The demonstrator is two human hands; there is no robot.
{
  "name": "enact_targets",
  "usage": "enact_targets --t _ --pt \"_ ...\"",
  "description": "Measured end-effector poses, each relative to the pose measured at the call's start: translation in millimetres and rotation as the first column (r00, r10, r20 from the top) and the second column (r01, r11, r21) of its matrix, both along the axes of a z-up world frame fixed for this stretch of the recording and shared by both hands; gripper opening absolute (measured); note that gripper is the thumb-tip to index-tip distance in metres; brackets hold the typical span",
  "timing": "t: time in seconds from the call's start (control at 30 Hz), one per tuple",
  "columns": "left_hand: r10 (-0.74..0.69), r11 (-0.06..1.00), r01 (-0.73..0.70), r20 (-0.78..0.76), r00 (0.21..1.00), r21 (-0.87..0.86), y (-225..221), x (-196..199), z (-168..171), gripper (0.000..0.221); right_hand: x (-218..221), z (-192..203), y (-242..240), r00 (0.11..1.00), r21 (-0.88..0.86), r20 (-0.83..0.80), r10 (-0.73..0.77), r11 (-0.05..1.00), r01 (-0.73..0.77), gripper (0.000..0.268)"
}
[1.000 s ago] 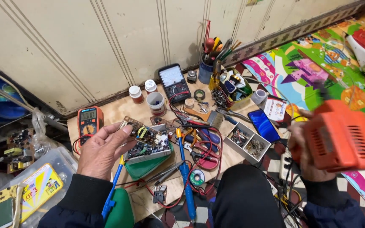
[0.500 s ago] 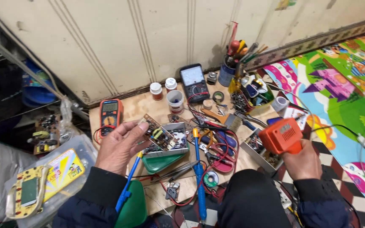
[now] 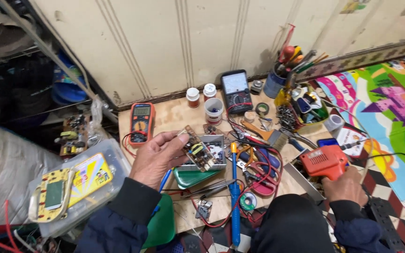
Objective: Desoldering components from a circuit board using a heat gun and hand tools at a repair station.
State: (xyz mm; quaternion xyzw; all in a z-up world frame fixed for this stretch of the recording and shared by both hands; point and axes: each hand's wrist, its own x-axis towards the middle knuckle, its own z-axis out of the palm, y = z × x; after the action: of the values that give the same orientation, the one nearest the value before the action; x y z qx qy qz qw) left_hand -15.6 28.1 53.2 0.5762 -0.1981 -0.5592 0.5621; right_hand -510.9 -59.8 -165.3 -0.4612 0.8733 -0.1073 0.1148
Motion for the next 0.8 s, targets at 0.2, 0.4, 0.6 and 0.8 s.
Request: enact_targets --t 0.2,0.4,0.6,0.8 --pt "-0.024 1.000 0.024 0.006 1.000 0.021 -0.7 -1.9 1.0 0.042 -2.9 10.9 18.8 0.998 -0.061 -0.063 0.013 0.998 -0.017 0.056" --pt "-0.043 0.999 0.043 0.011 0.999 0.016 -1.4 -3.6 2.2 0.036 0.2 0.7 21.6 0.946 -0.033 0.287 -0.151 0.985 0.167 0.063" --pt "-0.076 0.996 0.076 0.015 0.997 -0.055 -5.5 -5.3 -12.7 0.041 7.0 -62.5 -3.7 0.899 -0.073 0.410 -0.154 0.977 0.201 0.055" --pt "-0.079 0.994 0.079 -0.011 0.997 -0.070 -5.5 -4.7 -16.3 0.039 -4.4 -116.5 -17.6 0.869 -0.032 0.422 -0.259 0.953 0.300 0.087"
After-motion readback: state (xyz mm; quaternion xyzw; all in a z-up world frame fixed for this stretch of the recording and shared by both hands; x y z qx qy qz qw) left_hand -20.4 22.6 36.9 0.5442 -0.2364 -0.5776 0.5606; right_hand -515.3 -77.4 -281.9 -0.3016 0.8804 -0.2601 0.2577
